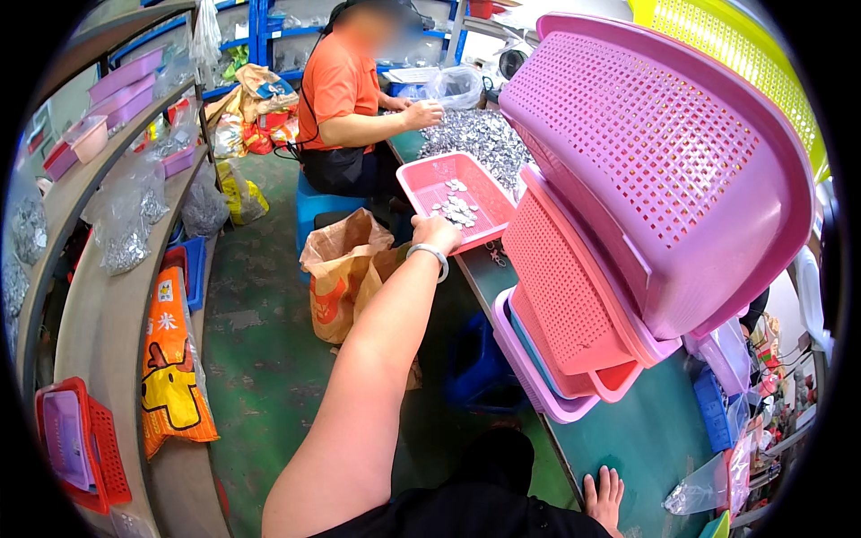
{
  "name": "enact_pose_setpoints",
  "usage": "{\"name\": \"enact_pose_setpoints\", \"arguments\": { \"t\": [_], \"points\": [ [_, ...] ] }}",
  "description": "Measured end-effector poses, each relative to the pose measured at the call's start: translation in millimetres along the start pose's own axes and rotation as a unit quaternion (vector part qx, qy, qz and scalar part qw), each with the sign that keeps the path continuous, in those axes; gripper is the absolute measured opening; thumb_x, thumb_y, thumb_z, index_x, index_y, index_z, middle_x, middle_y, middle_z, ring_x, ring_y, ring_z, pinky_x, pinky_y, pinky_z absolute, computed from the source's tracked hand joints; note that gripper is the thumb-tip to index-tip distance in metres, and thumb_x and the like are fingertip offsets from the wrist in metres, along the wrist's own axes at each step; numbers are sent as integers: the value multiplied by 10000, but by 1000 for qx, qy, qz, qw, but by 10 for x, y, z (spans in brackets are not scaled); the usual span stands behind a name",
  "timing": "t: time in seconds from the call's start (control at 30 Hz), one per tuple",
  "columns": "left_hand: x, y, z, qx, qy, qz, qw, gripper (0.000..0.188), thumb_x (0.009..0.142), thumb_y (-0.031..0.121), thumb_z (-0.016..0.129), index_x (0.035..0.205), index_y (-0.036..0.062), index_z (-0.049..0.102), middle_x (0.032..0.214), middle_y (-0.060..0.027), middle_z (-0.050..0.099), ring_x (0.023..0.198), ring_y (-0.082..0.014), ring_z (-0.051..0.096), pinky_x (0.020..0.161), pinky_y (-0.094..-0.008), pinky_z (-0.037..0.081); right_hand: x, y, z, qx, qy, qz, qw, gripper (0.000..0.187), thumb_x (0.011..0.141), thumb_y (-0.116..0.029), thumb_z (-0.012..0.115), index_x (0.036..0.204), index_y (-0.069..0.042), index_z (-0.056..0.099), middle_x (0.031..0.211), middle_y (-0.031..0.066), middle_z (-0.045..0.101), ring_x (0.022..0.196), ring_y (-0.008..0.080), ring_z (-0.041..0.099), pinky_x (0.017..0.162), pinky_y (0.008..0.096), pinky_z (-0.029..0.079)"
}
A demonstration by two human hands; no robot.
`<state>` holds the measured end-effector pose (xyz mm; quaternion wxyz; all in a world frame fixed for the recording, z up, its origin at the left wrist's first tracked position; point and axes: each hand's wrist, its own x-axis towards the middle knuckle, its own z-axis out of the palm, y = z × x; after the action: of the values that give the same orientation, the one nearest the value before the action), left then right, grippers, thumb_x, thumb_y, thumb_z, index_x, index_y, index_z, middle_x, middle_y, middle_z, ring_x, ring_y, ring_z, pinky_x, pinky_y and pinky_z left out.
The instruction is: The person sorts small white flower-shaped plastic pieces on a green table, picking them up individually and placing them into a pink basket. The person then transfers the basket to a coworker and retrieves a new bag of similar items to continue the sorting process.
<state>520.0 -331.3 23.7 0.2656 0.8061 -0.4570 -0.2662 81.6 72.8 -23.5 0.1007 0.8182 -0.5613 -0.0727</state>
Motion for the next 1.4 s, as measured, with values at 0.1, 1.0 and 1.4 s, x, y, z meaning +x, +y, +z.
{"name": "enact_pose_setpoints", "arguments": {
  "t": [0.1, 1.0, 1.4],
  "points": [
    [-55, 71, -18, -14, -33, 13, 999, 391, 753, 163, 559, 1084, -46, 572, 1250, -250, 392, 1074, -345, 517, 891, -319, 436, -170, 227, 563, -70, 67, -18, 995, 661, 651, -131, 588, 1275, -99, 372, 1336, 248, 286, 1234, 450, 262, 985, 591, 203],
    [-120, 32, -50, 2, 21, 18, 1000, 362, 737, 139, 566, 1050, -41, 595, 1227, -240, 440, 1057, -322, 532, 885, -291, 435, -6, -32, -41, -3, -11, 13, 1000, 595, 771, -196, 521, 1330, -119, 334, 1371, 206, 283, 1263, 401, 261, 1010, 538, 228],
    [206, -329, 331, -287, 129, 48, 948, 308, 702, 51, 553, 1003, 31, 619, 1096, -206, 462, 953, -329, 534, 860, -326, 438, -38, 51, 179, 5, 10, 4, 1000, 700, 608, -61, 587, 1262, -90, 339, 1332, 251, 287, 1232, 455, 275, 991, 586, 216]
  ]
}}
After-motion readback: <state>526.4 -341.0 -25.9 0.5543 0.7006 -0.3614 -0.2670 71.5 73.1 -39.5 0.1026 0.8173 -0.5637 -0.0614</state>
